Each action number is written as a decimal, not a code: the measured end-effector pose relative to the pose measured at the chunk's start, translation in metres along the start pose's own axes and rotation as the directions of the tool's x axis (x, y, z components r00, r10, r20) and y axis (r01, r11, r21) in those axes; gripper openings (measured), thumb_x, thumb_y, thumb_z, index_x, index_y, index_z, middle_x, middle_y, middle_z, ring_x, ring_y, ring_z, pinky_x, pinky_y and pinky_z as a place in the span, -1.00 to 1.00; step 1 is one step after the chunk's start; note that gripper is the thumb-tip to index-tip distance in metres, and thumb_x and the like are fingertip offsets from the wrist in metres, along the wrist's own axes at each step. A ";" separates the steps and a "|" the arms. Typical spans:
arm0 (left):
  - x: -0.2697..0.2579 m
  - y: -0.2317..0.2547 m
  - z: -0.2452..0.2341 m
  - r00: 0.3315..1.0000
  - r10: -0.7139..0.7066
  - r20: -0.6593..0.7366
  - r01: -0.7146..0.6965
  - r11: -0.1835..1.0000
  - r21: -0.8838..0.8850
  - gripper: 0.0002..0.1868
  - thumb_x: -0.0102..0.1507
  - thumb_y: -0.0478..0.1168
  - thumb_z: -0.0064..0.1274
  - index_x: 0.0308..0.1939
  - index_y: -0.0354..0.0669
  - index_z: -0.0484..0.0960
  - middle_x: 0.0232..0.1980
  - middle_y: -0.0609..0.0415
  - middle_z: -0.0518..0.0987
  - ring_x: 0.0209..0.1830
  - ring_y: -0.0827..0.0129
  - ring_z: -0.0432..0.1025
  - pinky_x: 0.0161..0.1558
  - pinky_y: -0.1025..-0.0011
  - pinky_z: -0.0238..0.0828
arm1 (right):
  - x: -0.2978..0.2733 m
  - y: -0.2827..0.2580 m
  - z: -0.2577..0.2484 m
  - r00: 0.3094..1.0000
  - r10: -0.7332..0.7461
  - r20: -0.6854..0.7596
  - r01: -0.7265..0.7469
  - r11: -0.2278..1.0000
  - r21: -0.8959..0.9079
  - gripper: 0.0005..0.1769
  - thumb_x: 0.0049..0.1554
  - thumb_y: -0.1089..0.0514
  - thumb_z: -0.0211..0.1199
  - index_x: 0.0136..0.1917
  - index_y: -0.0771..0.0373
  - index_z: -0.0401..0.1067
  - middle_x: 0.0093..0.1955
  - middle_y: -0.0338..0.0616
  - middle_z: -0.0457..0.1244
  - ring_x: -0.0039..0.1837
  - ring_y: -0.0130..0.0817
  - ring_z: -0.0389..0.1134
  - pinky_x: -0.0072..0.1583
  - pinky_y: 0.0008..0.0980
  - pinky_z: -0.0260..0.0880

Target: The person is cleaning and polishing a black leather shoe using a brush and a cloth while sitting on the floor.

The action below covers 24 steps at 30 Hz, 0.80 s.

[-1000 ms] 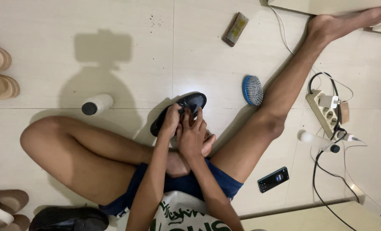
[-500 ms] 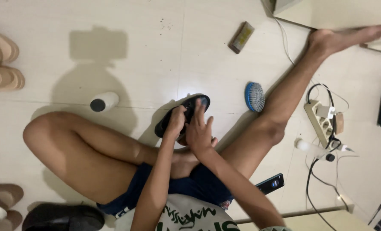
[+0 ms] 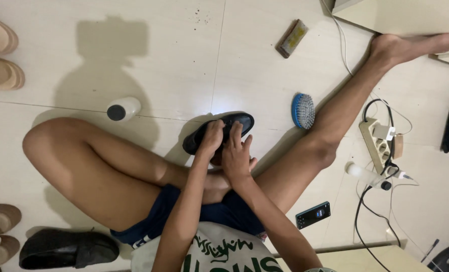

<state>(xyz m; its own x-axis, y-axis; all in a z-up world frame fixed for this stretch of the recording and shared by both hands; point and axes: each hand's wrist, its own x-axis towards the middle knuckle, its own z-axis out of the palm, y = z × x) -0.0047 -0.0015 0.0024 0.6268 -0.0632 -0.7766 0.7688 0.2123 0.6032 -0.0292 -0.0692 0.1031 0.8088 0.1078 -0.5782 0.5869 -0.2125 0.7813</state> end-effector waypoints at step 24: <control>0.014 -0.007 0.009 0.990 -0.137 -0.013 0.132 0.971 -0.200 -0.32 0.27 0.07 -0.08 0.25 -0.47 0.32 0.09 -0.27 0.27 0.13 -0.04 0.32 0.14 0.07 0.48 | -0.017 0.000 0.014 0.945 -0.064 0.320 -0.321 -0.004 0.947 -0.25 0.30 -0.48 -0.37 0.64 -0.23 -0.07 0.70 0.01 -0.81 0.69 0.17 -0.71 0.49 0.36 -0.40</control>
<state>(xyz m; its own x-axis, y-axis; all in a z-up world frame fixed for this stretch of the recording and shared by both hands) -0.0004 -0.0130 -0.0108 0.5139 -0.0788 -0.8543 0.8035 0.3931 0.4471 -0.0438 -0.0849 0.1096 0.7146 -0.1950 -0.6718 -0.2985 -0.9535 -0.0408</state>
